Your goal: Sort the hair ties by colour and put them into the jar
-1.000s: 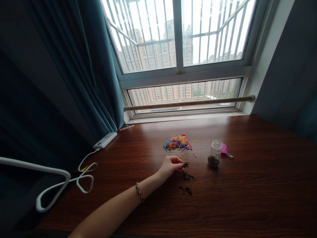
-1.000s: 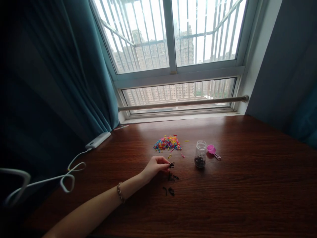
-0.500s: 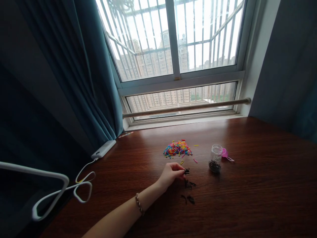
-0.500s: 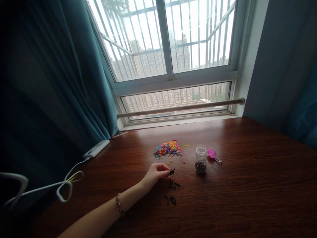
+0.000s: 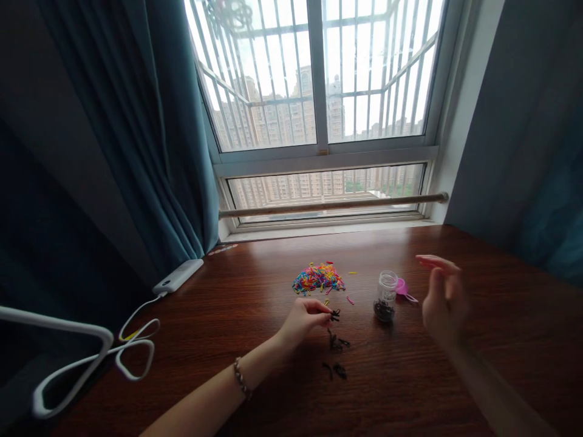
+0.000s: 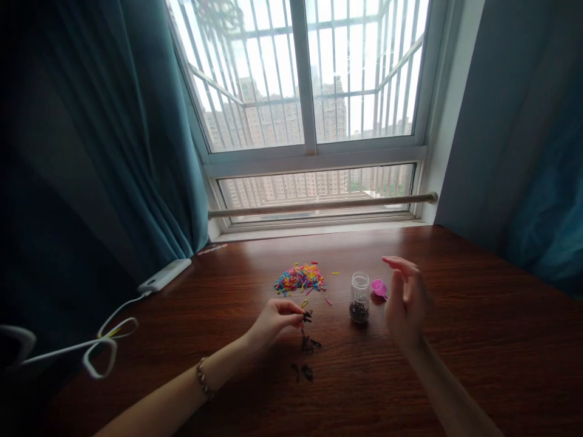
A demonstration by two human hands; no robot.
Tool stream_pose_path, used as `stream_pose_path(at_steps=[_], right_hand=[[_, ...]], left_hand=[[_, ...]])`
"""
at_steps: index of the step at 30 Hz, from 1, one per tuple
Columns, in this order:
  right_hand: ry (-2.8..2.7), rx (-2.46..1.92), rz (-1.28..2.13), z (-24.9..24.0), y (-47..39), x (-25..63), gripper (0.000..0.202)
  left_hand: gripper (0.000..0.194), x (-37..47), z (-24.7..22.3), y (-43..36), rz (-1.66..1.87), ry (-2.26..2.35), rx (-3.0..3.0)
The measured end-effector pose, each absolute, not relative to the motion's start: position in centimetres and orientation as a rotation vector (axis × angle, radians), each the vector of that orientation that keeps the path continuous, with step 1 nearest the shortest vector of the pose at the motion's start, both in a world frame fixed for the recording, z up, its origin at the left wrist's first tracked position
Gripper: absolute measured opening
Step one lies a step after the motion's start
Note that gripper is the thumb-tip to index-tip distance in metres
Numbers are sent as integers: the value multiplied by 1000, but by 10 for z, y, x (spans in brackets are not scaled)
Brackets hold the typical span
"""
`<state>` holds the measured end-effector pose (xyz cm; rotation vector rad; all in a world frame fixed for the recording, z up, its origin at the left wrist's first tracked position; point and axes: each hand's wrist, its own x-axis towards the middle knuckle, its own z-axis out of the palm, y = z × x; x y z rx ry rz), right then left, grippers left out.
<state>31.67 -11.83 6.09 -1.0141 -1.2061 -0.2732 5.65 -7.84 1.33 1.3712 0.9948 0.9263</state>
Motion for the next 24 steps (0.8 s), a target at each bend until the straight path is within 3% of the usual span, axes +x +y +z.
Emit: stream_pose_path(at_steps=[10,16,24], right_hand=[[-1397,-1169,117,9,-100,286,58],[-1338,-1186,205,1,-92,286,66],[-1353,-1216,221,-1,-92,285,69]], left_hand=[[21,61,40,-76,943,1021,1482],[21,89,84,-65,993,828,1586],[16,144,118,-39,711,652,1965]])
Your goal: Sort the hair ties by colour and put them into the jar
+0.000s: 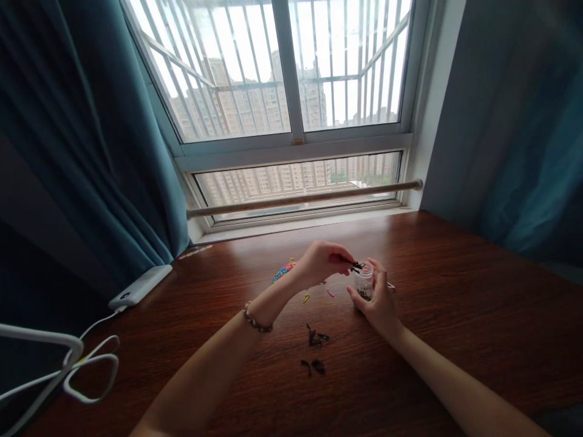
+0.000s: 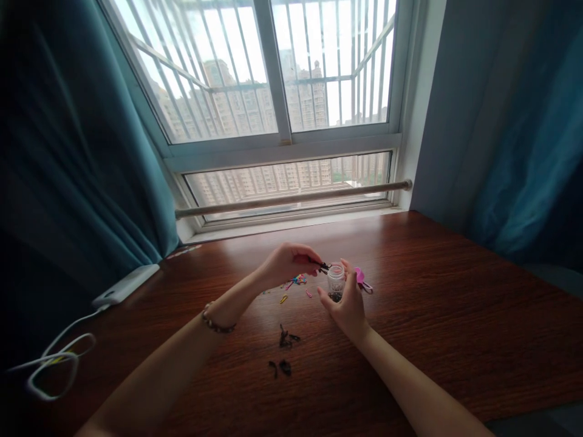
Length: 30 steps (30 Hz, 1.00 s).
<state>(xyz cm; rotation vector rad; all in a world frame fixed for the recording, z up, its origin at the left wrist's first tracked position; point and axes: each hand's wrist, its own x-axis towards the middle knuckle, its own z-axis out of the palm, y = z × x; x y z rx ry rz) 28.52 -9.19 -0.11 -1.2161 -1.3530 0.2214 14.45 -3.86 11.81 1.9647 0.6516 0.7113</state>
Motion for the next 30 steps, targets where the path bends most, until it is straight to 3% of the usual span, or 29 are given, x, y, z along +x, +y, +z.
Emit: stream_pose_path(at_steps=[11,22,30], right_hand=[[-1374,-1262,155,4,-92,286,64],[-1389,-1258,113,9,-93,285,62],[-1399,-1263,93,11,-94,285,57]], left_hand=[[12,178,134,-13,498,459,2671],[22,180,135,-18,519,473,2660],[16,182,134,-21,547,526,2636]])
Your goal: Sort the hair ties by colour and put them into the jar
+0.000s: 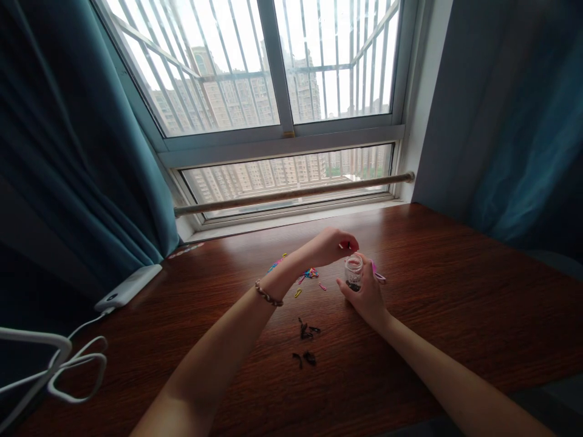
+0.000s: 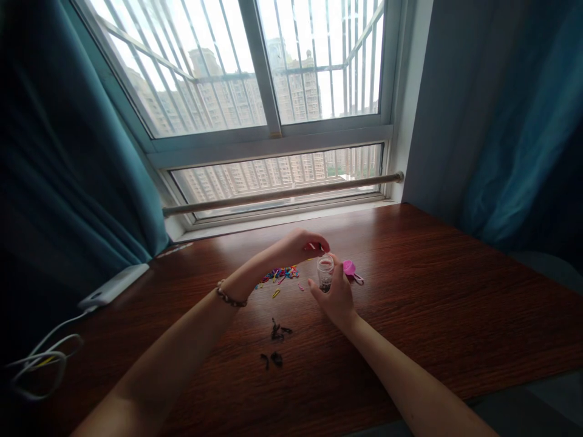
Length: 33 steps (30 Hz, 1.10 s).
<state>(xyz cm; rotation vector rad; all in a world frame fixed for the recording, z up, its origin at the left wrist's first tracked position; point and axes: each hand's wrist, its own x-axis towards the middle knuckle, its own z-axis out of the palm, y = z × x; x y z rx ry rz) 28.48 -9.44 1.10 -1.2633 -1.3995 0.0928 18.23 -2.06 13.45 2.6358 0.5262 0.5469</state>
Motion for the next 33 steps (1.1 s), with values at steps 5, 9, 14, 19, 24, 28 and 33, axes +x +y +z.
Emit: stream_pose_path(at_steps=[5,9,14,19,24,28,33], right_hand=[[-1407,-1258,82,11,-94,285,56],[-1394,-1269,83,10,-93,285,57],[-1394,-1269,101,9,-93,285,55],[-1386,-1288,122,7,-92,287,55],[-1393,-1263,135,5,-92,287,60],[-1388,-1224,115,10,-96,291,61],[-1442,-995,-179,23,-121,290,60]], left_hand=[[19,183,130,-20,607,501,2395],[16,185,125,-22,600,558,2154],[17,186,127,-25,597,596,2222],[14,185,128,-26,588,569,2354],[13,180,123,-26,618,562,2376],[14,161,113,-31,673,596,2377],[19,105,89,-48,404,655,2383]])
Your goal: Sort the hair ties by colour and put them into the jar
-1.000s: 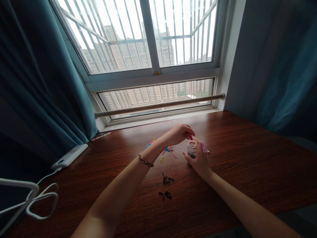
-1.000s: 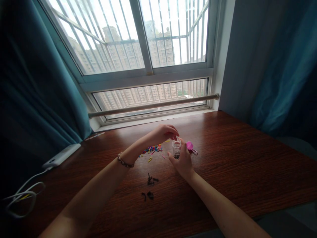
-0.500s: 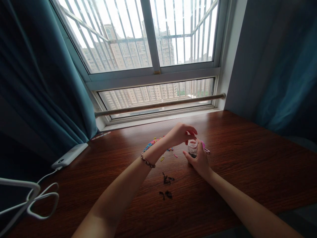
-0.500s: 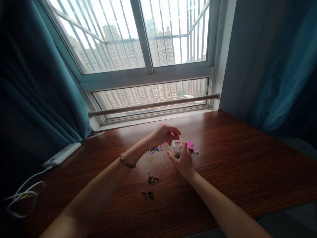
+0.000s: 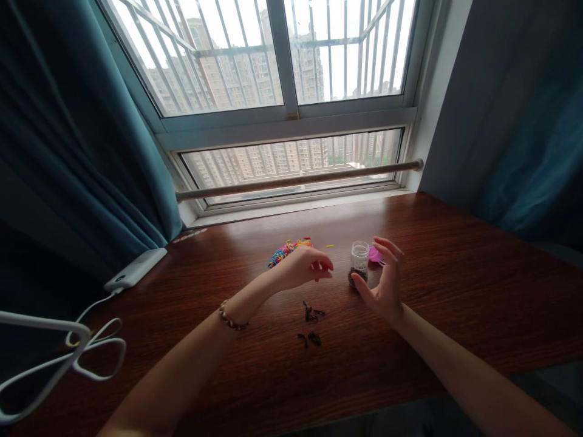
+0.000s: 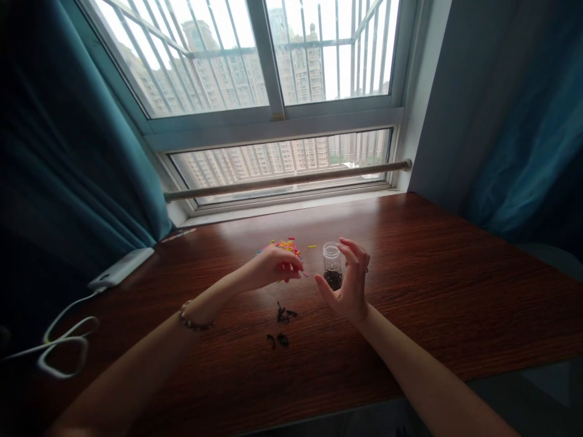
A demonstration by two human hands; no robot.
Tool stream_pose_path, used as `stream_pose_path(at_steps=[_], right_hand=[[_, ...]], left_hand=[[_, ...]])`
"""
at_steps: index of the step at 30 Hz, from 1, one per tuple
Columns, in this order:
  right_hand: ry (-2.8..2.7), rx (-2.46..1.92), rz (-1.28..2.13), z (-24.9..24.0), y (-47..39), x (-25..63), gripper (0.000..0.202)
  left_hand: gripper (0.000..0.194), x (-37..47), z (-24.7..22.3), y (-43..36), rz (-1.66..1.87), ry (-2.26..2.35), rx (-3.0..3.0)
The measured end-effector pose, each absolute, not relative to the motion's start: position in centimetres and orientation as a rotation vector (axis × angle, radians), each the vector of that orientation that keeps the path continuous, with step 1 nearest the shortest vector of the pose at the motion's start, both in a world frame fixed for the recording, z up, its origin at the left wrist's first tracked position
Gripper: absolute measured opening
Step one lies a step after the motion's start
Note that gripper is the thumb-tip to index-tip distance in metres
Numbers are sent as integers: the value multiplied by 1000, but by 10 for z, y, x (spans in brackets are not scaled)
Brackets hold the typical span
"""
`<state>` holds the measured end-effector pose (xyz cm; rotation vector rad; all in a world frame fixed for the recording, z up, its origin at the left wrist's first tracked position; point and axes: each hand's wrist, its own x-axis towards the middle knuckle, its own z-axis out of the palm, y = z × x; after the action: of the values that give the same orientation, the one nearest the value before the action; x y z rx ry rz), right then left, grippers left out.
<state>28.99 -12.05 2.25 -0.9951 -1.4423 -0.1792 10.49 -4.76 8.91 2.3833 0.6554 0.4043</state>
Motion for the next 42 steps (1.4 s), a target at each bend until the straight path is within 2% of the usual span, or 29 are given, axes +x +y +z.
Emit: stream_pose_path(at_steps=[2,5,6,8,10,12,14,16,19,22,30,42], right_hand=[[-1629,-852,-138,26,-132,281,49],[-2057,-746,134,28,-142,262,31],[-2183,-775,222,27,-142,256,33],[-2373,-907,335,25,-139,247,53],[-2495,-1049,401,23,-134,241,72],[-2582,-1149,474,21,-128,238,78],[-2599,-1229,558,19,-123,235,71],[-2557,-1235,638,17,-120,233,53],[-2483,-1079,729,13,-120,232,24],[-2407,-994,764,7,-122,231,10],[-2250,-989,665,-3,-121,226,12],[-1993,-1027,705,-3,-123,227,11]], left_hand=[[27,79,76,-57,266,685,2378],[54,48,56,-72,101,783,2321],[56,41,50,-77,88,809,2341],[56,33,39,-84,103,856,2395],[54,31,31,-89,170,927,2418],[53,33,24,-91,238,988,2411],[51,34,19,-93,289,1011,2394],[46,34,15,-94,338,1014,2372],[36,33,12,-97,401,1019,2347],[29,31,9,-99,410,1010,2339],[14,29,7,-101,445,956,2310],[11,37,7,-107,495,1041,2407]])
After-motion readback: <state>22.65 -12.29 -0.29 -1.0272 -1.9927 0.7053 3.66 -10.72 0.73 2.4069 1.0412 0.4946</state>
